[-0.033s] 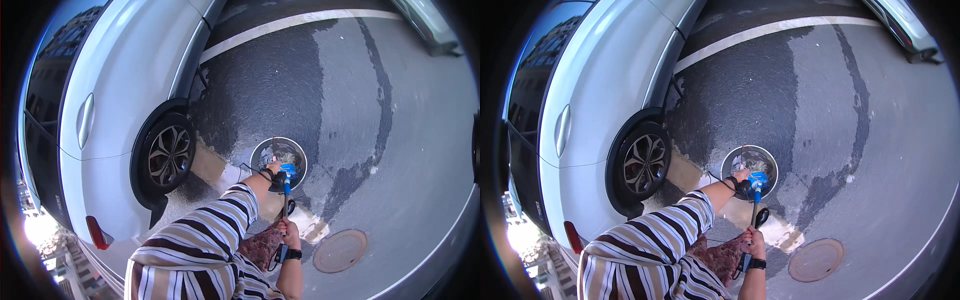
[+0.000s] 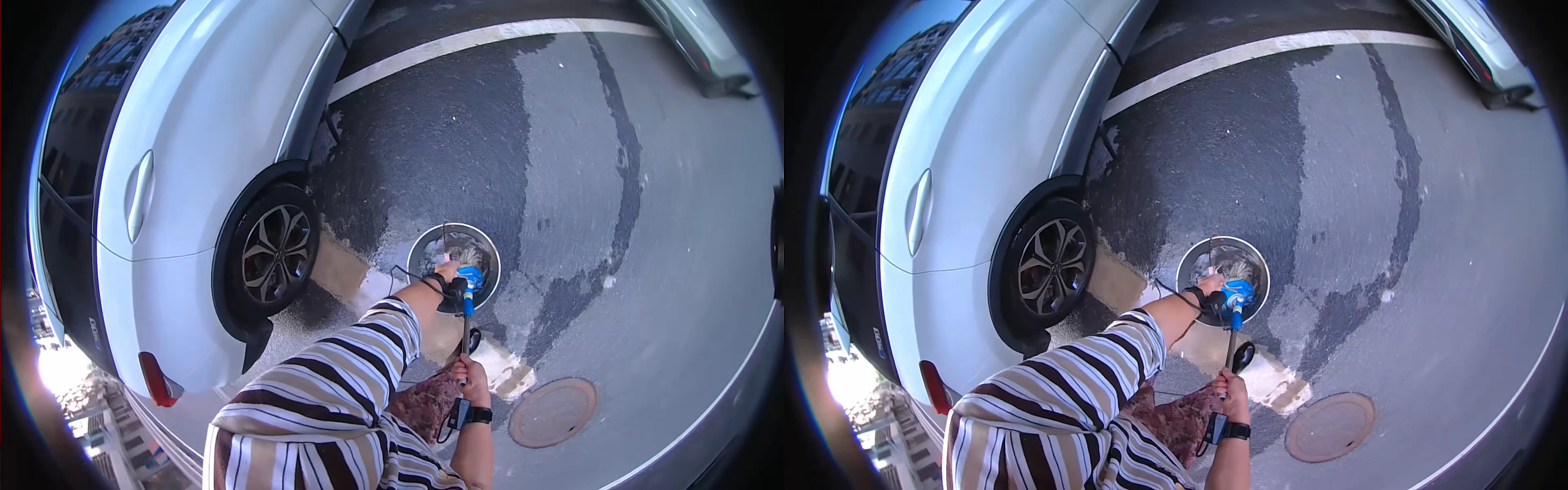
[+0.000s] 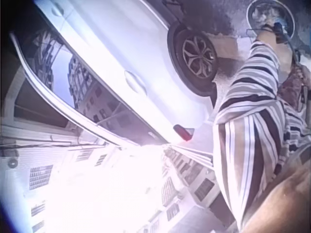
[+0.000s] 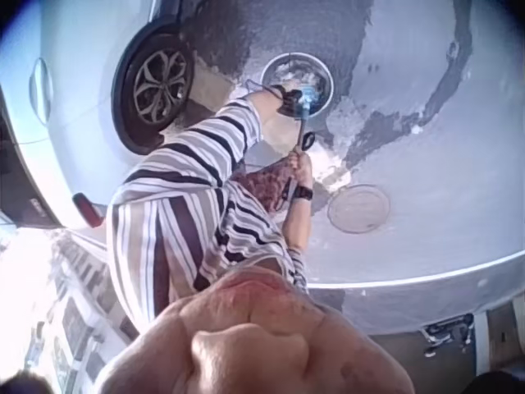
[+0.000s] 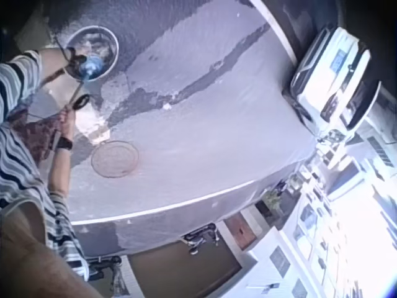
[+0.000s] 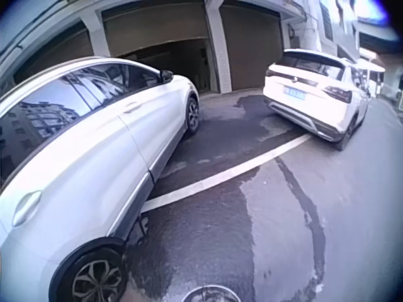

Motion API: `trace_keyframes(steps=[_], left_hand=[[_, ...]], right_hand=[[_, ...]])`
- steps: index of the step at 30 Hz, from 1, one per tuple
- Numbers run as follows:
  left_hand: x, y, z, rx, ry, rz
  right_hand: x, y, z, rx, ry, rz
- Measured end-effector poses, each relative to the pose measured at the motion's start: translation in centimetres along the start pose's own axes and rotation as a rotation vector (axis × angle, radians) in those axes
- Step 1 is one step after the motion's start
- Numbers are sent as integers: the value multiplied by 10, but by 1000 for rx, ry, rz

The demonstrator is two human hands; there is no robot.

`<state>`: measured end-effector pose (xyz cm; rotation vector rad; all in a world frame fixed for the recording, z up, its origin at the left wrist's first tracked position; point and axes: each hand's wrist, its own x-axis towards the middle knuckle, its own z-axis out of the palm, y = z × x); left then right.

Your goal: The person rinses a mop and wrings a cloth in buckets of water, then cleans the wheels and body panels of a car using the mop.

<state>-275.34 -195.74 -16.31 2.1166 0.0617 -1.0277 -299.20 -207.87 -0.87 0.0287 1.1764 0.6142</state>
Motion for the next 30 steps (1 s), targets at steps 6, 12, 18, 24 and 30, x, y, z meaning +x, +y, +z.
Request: trace_keyframes(steps=[6,12,18,24,30], left_hand=[[58,-21,-38,-844,90,-443],[118,-34,-57,-1081,114,-464],[129,28,-61,-1476,80,-400],[56,-34,-110,-1499,496,-624],[-39,44,-85,-1220,-529,-409]], right_hand=[[27,-31,88,-143,12,-7],[77,-96,127,-187,-16,-6],[106,-168,161,-346,36,-68],[140,-133,222,-558,-3,159],[169,-141,204,-962,-91,282]])
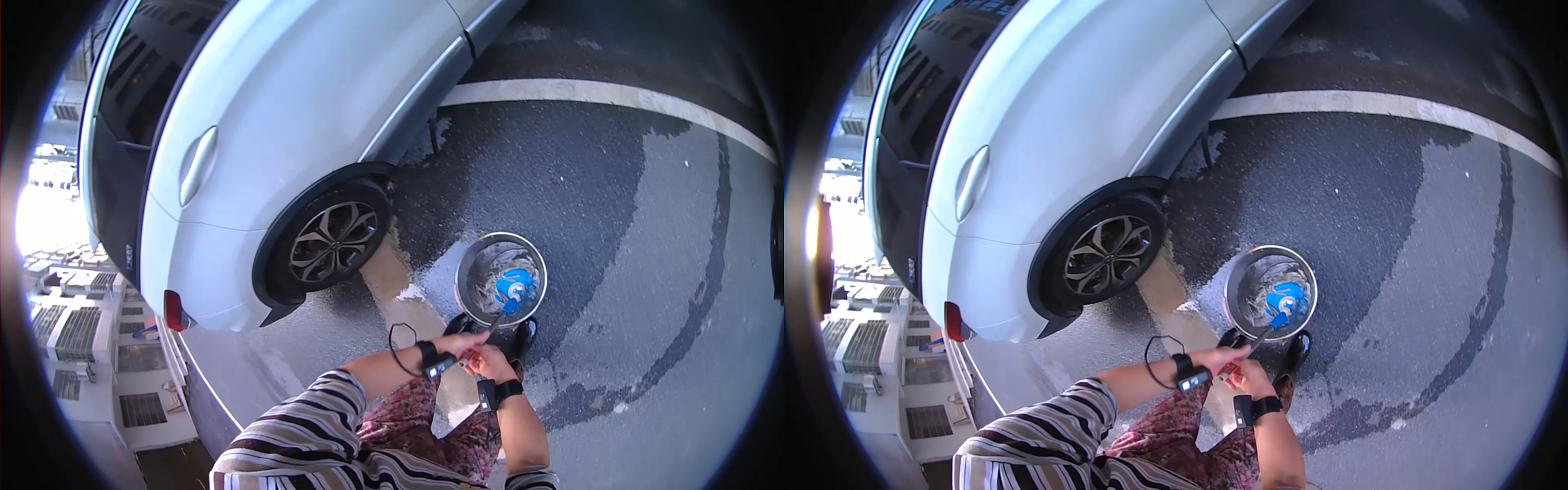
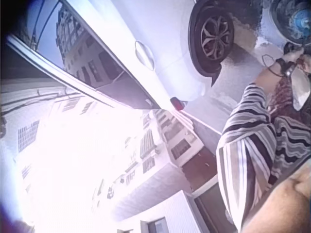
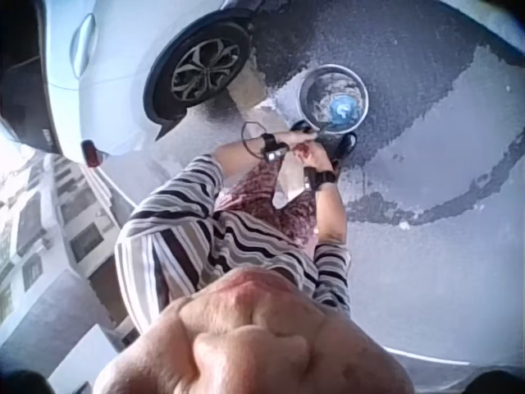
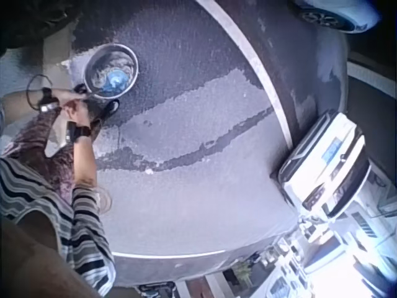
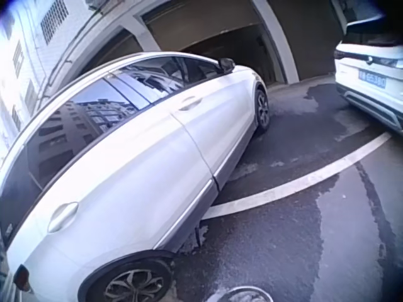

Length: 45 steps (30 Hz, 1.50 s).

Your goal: The person rinses a mop and wrings a cloth in buckets of water, then cleans the wheels and body panels of a car using the mop.

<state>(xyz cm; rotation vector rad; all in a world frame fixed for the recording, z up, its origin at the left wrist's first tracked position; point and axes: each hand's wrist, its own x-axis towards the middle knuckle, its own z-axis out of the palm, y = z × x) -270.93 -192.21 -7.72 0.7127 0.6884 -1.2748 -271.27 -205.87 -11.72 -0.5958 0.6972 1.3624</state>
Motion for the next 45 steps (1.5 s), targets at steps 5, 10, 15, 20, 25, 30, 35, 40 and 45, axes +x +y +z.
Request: trace_keyframes(steps=[5,10,15,20,25,30,35,40,45], left_hand=[[-16,24,59,427,441,-52],[43,0,-23,658,393,-12],[44,21,-38,-20,118,-189],[13,38,12,129,-272,75],[-60,31,68,-27,154,-50],[-107,13,112,233,413,-11],[-159,6,142,367,566,23],[-215,12,139,107,474,241],[-272,64,92,-478,-145,304]], right_hand=[[-12,15,-41,-1274,-63,-661],[-38,-9,-6,-402,77,-40],[-18,-24,-25,-22,214,-55],[1,-41,-31,409,247,-10],[-4,-51,4,631,149,-66],[-29,-42,41,68,-16,-228],[-51,-34,94,662,154,-58],[-64,-55,170,472,71,-254],[-39,-104,252,558,-51,-179]])
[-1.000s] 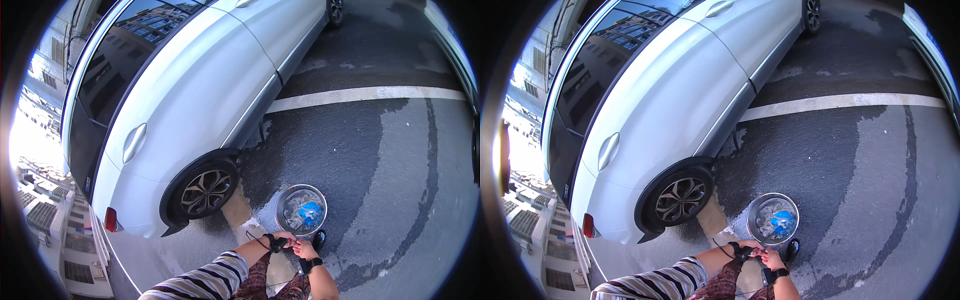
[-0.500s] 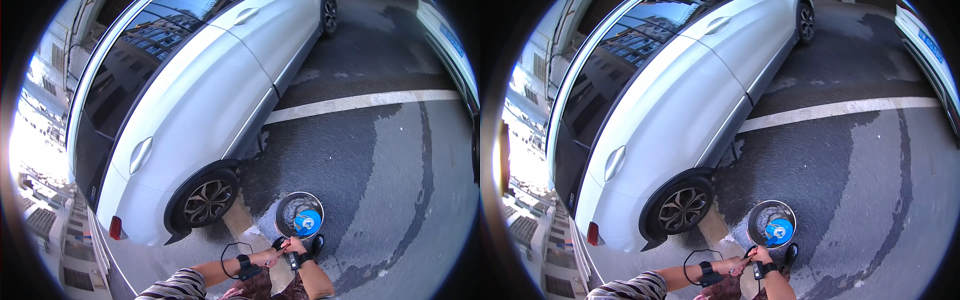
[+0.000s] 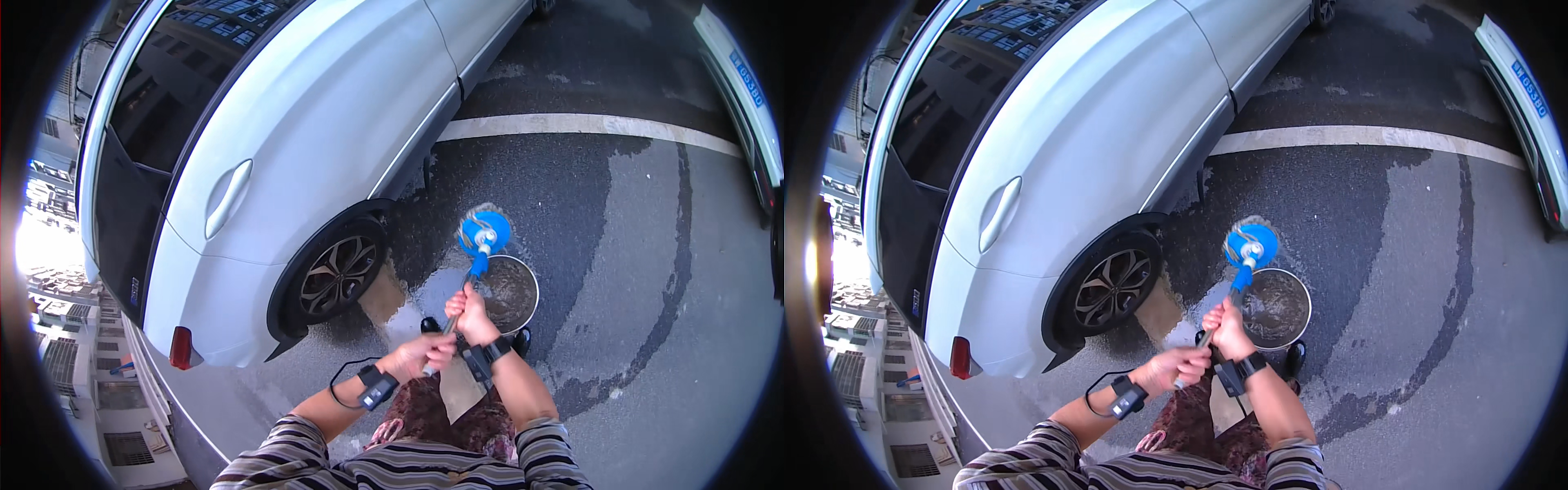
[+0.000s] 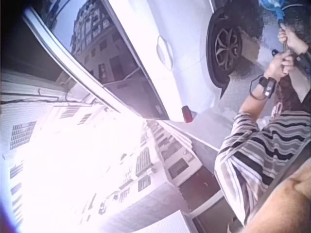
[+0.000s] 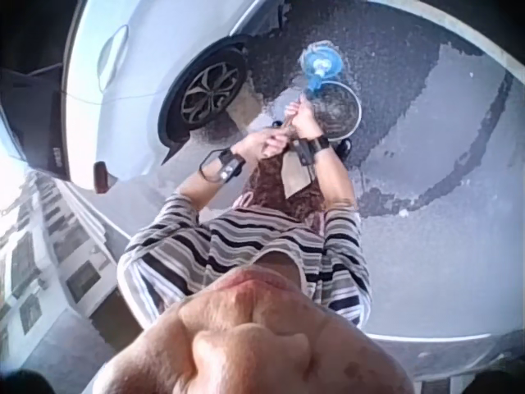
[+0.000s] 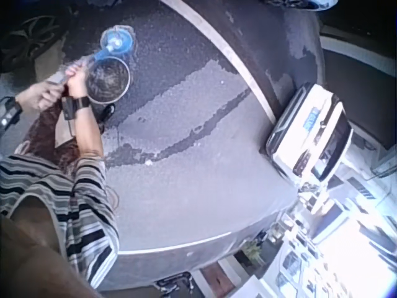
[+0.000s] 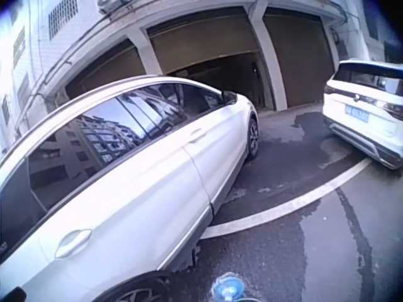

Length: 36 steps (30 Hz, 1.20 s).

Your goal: The person rinses a mop and wrings a cloth in buckets of water, then cleans the wheels and body panels of a car using the mop.

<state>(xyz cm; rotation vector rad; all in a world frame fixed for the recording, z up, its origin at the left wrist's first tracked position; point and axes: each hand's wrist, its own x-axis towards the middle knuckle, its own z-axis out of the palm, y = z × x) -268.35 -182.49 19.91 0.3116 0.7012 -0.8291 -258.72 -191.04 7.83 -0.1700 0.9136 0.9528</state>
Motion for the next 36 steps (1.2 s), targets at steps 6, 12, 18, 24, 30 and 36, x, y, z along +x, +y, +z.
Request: trace_keyframes(steps=[6,12,18,24,30,36], left_hand=[[-68,67,-4,116,275,381],[-131,124,-47,181,356,544],[-155,104,-113,587,667,608],[-80,133,-116,785,734,766],[-21,232,-81,899,721,806],[34,327,-31,920,632,712]], right_hand=[[55,54,103,-40,-145,47],[106,130,186,-210,-218,53],[132,190,170,-272,-176,191],[161,121,176,-277,-283,190],[189,26,240,-219,-312,107],[222,-75,293,-164,-340,58]])
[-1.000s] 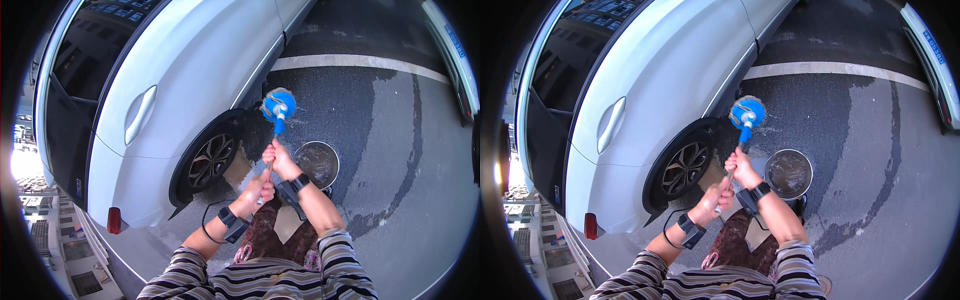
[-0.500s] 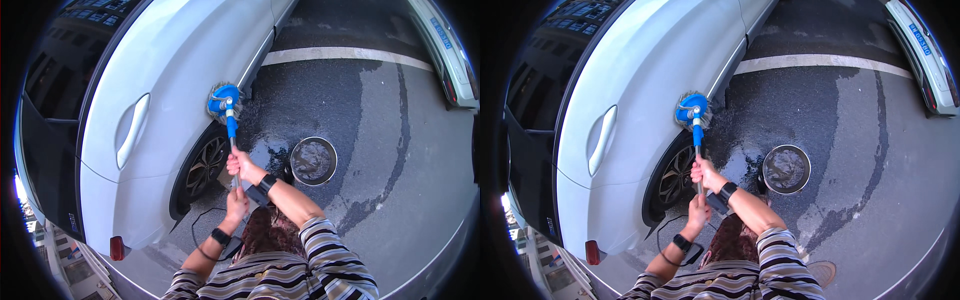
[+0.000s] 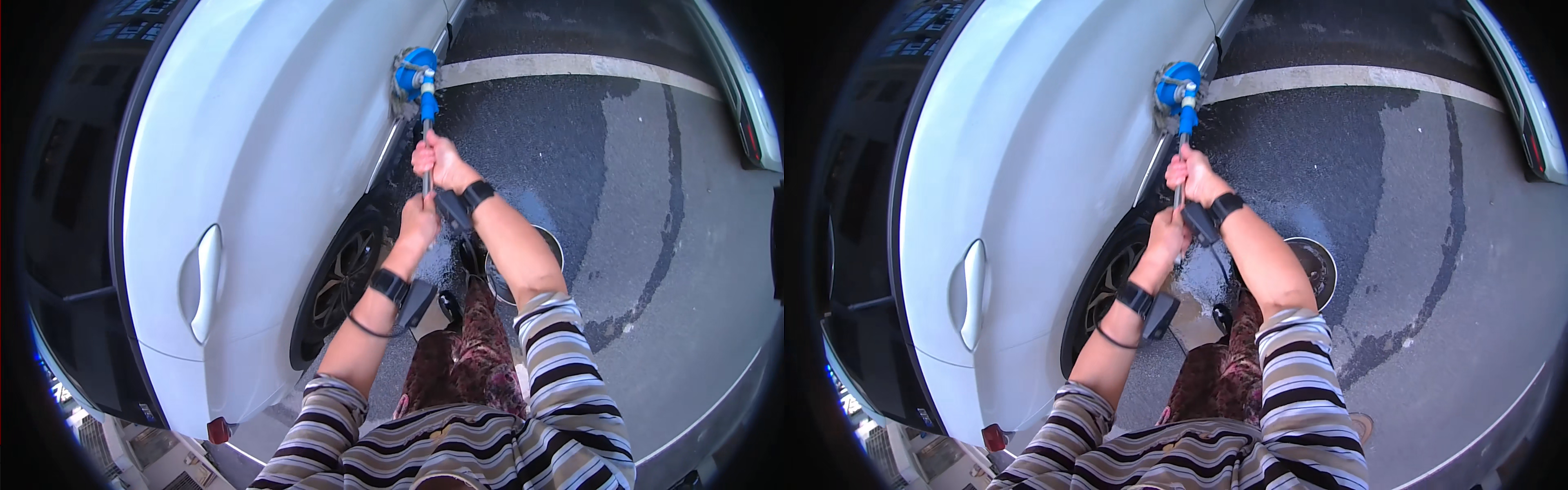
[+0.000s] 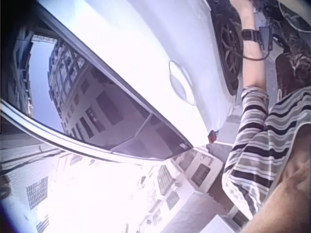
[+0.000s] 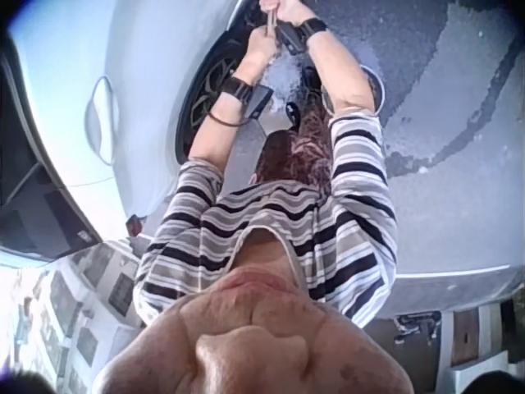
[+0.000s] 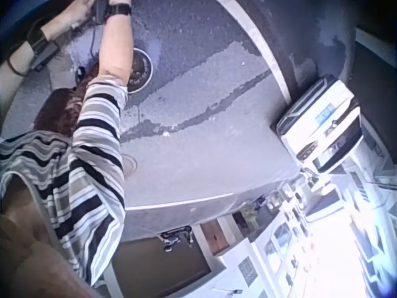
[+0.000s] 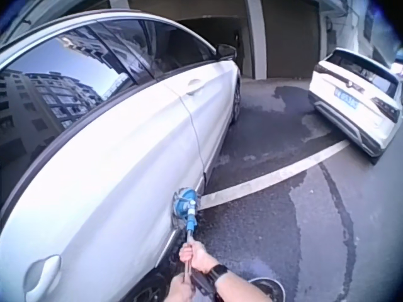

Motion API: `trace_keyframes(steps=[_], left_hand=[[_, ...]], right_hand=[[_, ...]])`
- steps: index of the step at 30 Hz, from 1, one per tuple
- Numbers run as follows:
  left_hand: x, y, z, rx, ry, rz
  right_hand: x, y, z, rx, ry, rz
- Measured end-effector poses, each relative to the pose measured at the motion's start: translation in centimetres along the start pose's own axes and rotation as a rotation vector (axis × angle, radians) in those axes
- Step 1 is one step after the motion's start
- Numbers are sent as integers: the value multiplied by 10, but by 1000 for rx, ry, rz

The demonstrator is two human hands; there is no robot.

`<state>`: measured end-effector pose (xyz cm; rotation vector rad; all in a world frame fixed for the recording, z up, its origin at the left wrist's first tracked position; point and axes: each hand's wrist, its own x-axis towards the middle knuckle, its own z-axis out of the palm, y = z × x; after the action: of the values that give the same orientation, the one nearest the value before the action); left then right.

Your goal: The person rinses a mop and wrings a cloth in buckets of water, then cleans the wheels and body panels of a car using the mop.

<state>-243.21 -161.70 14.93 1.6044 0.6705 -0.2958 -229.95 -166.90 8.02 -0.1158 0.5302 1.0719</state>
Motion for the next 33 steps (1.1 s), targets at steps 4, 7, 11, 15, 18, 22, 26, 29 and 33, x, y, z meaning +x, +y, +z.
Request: trace_keyframes(steps=[4,7,11,15,18,22,26,29,33], left_hand=[[38,30,-4,-105,-158,-76],[27,14,-15,-109,-151,-124],[-9,-21,-28,-102,-55,-129],[-44,-41,-26,-49,-32,-222],[-79,-74,-42,27,38,-269],[-122,-103,-47,124,96,-263],[-128,-120,-43,169,133,-275],[-110,-129,-38,220,129,-263],[-64,-148,-27,337,123,-201]], right_hand=[[21,-36,11,-31,115,-92],[23,-15,0,23,69,-26],[16,33,-24,93,16,25],[9,69,-58,221,36,150],[-1,120,-74,199,12,202],[-17,169,-96,254,31,281],[-18,180,-110,294,84,358],[-9,167,-112,225,125,332],[11,128,-123,219,153,344]])
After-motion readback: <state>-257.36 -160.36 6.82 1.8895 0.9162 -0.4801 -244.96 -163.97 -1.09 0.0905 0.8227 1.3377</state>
